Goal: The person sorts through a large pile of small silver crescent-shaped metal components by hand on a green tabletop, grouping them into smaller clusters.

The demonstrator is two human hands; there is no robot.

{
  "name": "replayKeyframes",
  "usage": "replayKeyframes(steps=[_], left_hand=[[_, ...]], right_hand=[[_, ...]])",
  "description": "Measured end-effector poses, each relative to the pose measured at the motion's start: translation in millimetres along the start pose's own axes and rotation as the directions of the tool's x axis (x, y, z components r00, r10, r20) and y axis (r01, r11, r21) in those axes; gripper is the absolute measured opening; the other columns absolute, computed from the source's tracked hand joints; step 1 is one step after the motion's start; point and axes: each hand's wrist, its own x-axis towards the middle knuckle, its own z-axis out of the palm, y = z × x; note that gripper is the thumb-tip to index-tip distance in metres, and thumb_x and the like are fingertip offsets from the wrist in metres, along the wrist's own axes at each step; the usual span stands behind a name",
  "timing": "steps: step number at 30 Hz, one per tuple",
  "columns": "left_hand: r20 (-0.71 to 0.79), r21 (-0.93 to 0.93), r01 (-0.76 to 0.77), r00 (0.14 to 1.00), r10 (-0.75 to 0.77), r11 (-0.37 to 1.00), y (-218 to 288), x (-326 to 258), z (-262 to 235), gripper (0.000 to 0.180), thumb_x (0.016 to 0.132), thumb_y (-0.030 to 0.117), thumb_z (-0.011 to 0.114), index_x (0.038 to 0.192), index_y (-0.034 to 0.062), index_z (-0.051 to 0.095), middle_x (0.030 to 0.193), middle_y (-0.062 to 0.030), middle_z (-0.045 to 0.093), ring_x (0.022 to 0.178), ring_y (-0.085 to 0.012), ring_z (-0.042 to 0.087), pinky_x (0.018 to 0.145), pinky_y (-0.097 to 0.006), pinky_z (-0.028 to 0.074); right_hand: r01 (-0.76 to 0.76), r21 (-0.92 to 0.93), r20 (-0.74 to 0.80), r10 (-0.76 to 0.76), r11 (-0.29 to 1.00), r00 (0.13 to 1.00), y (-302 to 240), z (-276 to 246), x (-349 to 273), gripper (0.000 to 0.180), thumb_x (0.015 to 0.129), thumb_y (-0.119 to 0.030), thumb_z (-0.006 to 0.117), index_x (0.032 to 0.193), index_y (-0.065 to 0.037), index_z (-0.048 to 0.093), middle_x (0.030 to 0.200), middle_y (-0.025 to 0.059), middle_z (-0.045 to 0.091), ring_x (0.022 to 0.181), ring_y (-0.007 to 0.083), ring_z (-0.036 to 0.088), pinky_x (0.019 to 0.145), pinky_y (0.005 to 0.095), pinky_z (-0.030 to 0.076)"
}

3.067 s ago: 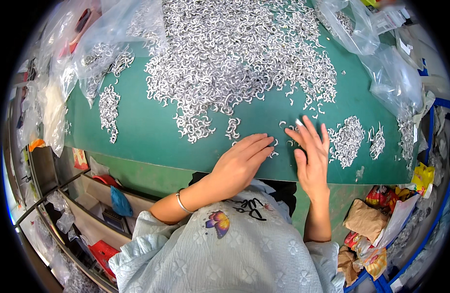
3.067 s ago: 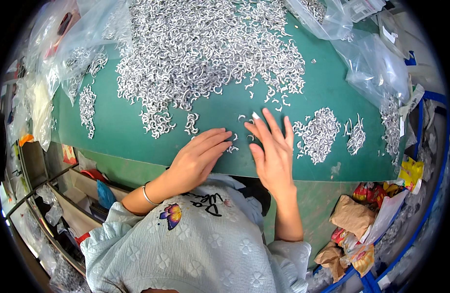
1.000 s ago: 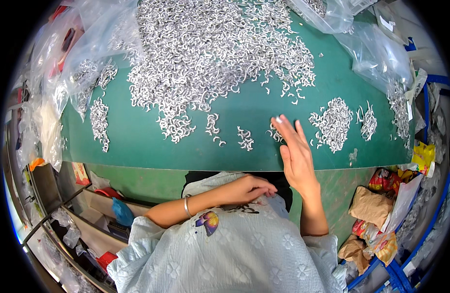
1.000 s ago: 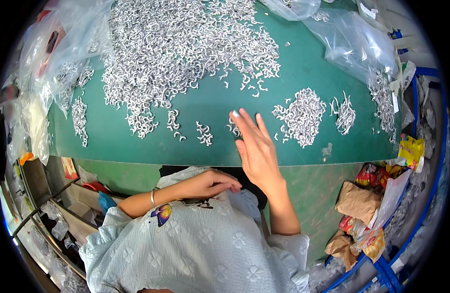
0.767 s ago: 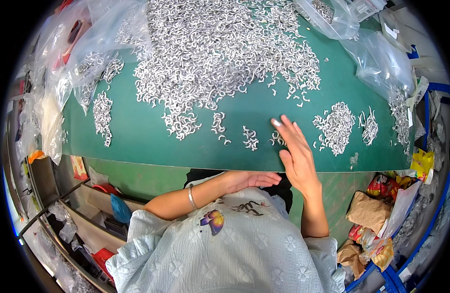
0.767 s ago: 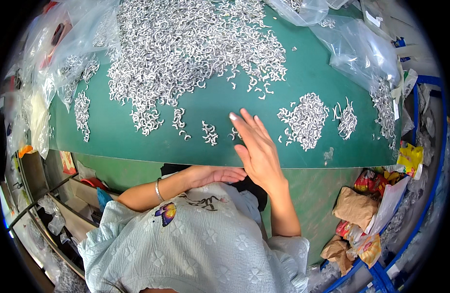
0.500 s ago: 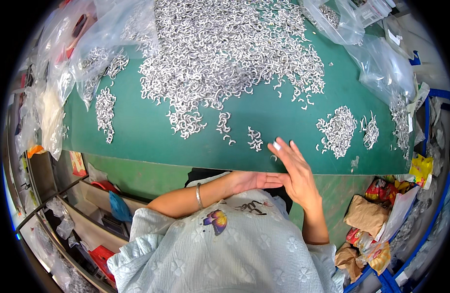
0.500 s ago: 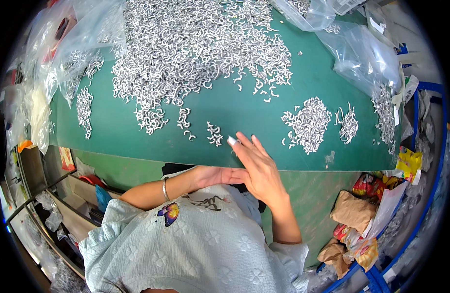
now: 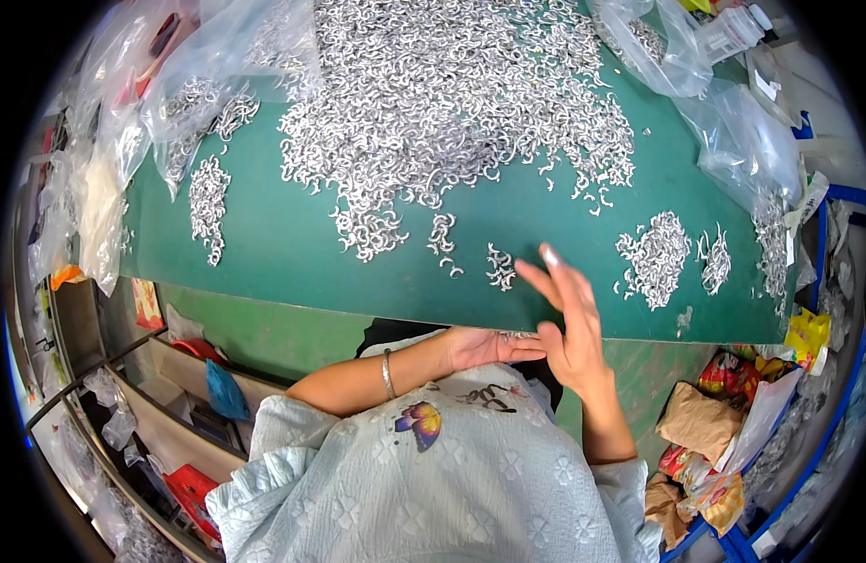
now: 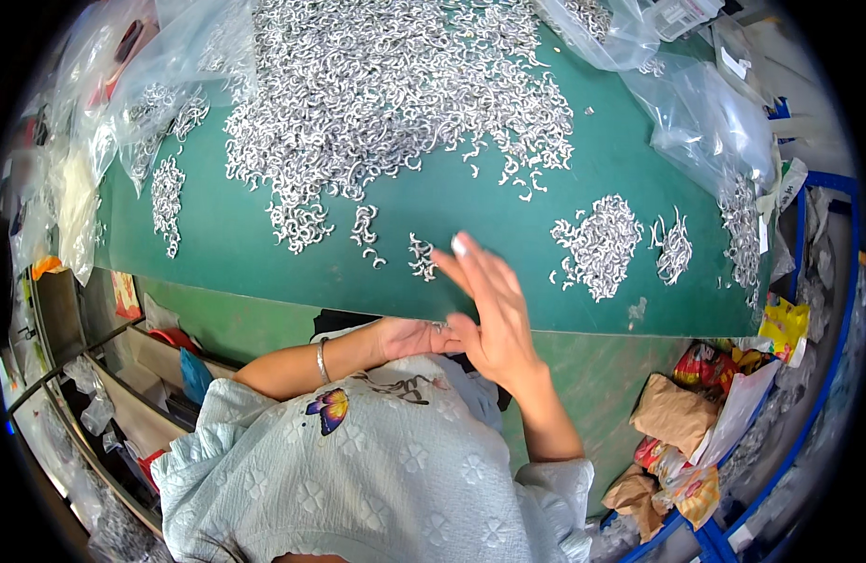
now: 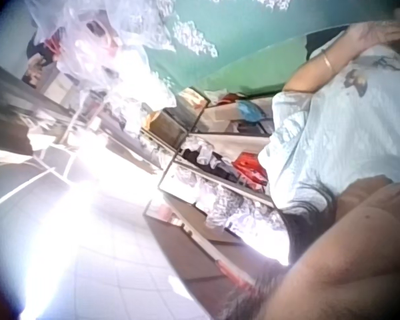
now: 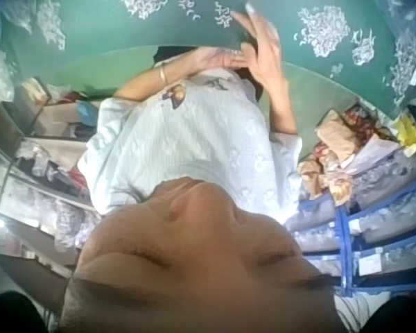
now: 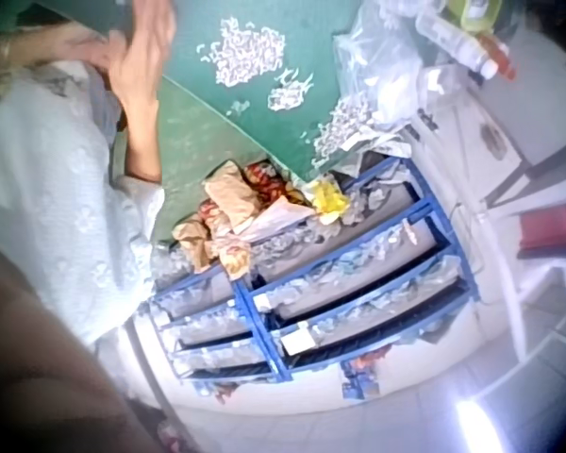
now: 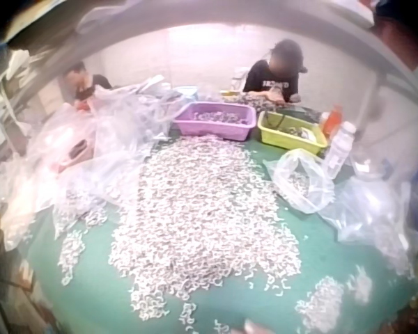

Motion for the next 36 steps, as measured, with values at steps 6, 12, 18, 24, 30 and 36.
replayKeyframes(steps=[6, 12, 18, 24, 30, 36], left_hand=[[-0.051, 0.24, 0.065, 0.997, -0.054, 0.969, -4.2, -7.6, -15.5, 0.045, 0.097, 0.013, 0.058, 0.137, -0.0022, 0.046, 0.134, -0.0195, 0.055, 0.124, -0.0294, 0.055, 0.109, -0.041, 0.044], [-0.124, 0.367, 0.121, 0.989, -0.081, 0.922, 1.6, -12.9, 3.6, 0.043, 0.098, 0.012, 0.055, 0.137, -0.0033, 0.048, 0.137, -0.0201, 0.054, 0.13, -0.0284, 0.051, 0.11, -0.038, 0.041], [-0.069, 0.447, 0.136, 0.991, -0.117, 0.884, 1.2, -11.9, 2.5, 0.043, 0.102, 0.026, 0.05, 0.134, -0.0033, 0.051, 0.136, -0.0195, 0.054, 0.129, -0.0269, 0.052, 0.108, -0.038, 0.042], [-0.167, 0.402, 0.205, 0.975, -0.149, 0.892, 4.6, -12.8, 5.1, 0.045, 0.103, 0.032, 0.048, 0.13, -0.0037, 0.054, 0.128, -0.0204, 0.06, 0.119, -0.0258, 0.059, 0.104, -0.037, 0.047], [-0.18, 0.341, 0.167, 0.977, -0.11, 0.925, 3.4, -8.9, 5.7, 0.038, 0.1, 0.022, 0.055, 0.128, -0.0036, 0.052, 0.125, -0.0199, 0.061, 0.114, -0.0293, 0.063, 0.101, -0.043, 0.05], [-0.132, 0.341, 0.128, 0.987, -0.087, 0.931, 2.9, -9.4, 4.2, 0.038, 0.099, 0.019, 0.057, 0.128, -0.0034, 0.053, 0.126, -0.0199, 0.061, 0.115, -0.0295, 0.062, 0.102, -0.042, 0.049]], right_hand=[[0.016, -0.198, 0.067, -0.002, 0.98, 0.998, 10.3, 7.5, 19.3, 0.062, 0.089, -0.018, 0.063, 0.142, 0.004, 0.039, 0.129, 0.0108, 0.064, 0.134, 0.0361, 0.044, 0.111, 0.0534, 0.028], [-0.001, -0.174, 0.032, 0.007, 0.985, 0.999, 8.5, 0.5, 14.3, 0.056, 0.092, -0.024, 0.061, 0.137, 0.004, 0.044, 0.125, 0.0086, 0.066, 0.131, 0.0343, 0.048, 0.11, 0.0543, 0.028], [0.017, -0.211, 0.003, -0.017, 0.977, 1.0, 6.4, 0.9, 14.9, 0.048, 0.093, -0.025, 0.06, 0.13, 0.004, 0.051, 0.121, 0.0084, 0.068, 0.13, 0.0338, 0.049, 0.11, 0.0535, 0.028], [0.034, -0.219, 0.054, -0.023, 0.975, 0.998, 6.2, 7.3, 15.6, 0.049, 0.092, -0.023, 0.061, 0.131, 0.003, 0.05, 0.117, 0.0085, 0.069, 0.128, 0.0342, 0.05, 0.109, 0.0554, 0.028], [0.004, -0.196, 0.033, 0.002, 0.981, 0.999, 6.1, 4.7, 13.0, 0.046, 0.093, -0.026, 0.06, 0.129, 0.002, 0.053, 0.115, 0.0082, 0.07, 0.126, 0.0341, 0.051, 0.109, 0.0552, 0.028], [-0.003, -0.272, -0.004, 0.002, 0.962, 1.0, 11.2, -1.6, 2.2, 0.048, 0.092, -0.029, 0.059, 0.13, 0.0, 0.053, 0.118, 0.0084, 0.069, 0.127, 0.0338, 0.051, 0.109, 0.0551, 0.026]])
